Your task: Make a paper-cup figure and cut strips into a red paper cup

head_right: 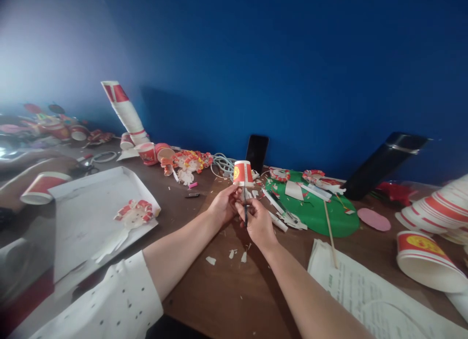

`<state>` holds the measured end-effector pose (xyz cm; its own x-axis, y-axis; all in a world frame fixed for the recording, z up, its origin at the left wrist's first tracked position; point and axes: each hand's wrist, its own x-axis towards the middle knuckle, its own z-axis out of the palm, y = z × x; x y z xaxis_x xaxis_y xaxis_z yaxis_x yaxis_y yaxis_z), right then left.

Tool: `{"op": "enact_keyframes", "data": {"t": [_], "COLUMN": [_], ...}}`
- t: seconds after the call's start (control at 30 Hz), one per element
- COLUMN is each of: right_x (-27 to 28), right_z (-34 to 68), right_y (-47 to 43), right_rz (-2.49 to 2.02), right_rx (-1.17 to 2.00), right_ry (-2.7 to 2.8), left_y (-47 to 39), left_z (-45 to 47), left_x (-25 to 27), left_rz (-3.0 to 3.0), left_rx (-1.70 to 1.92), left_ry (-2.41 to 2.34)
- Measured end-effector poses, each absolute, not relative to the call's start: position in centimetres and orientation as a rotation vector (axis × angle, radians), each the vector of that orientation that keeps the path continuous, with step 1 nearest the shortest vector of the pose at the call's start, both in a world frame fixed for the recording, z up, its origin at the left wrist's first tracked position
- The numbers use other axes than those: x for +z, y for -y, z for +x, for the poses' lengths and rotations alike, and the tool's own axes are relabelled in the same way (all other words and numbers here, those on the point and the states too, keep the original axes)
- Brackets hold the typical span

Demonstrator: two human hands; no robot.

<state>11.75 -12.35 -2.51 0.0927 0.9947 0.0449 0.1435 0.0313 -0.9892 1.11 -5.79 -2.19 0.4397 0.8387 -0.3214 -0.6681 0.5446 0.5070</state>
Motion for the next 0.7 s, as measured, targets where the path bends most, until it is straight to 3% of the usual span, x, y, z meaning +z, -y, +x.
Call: {"op": "enact_keyframes", "data": {"t": [0.7], "right_x": [-2.25], "right_z": [12.39], "right_y": [11.59], "right_rz": [-1.263], "right_rx": [1.002], "right_ry": [1.238], "left_y": [6.19], "left_z": [1.22], "left_x": [-2.05], "left_rz": [0.531], "left_rx": [0.790], "left_ry": [-0.566]}}
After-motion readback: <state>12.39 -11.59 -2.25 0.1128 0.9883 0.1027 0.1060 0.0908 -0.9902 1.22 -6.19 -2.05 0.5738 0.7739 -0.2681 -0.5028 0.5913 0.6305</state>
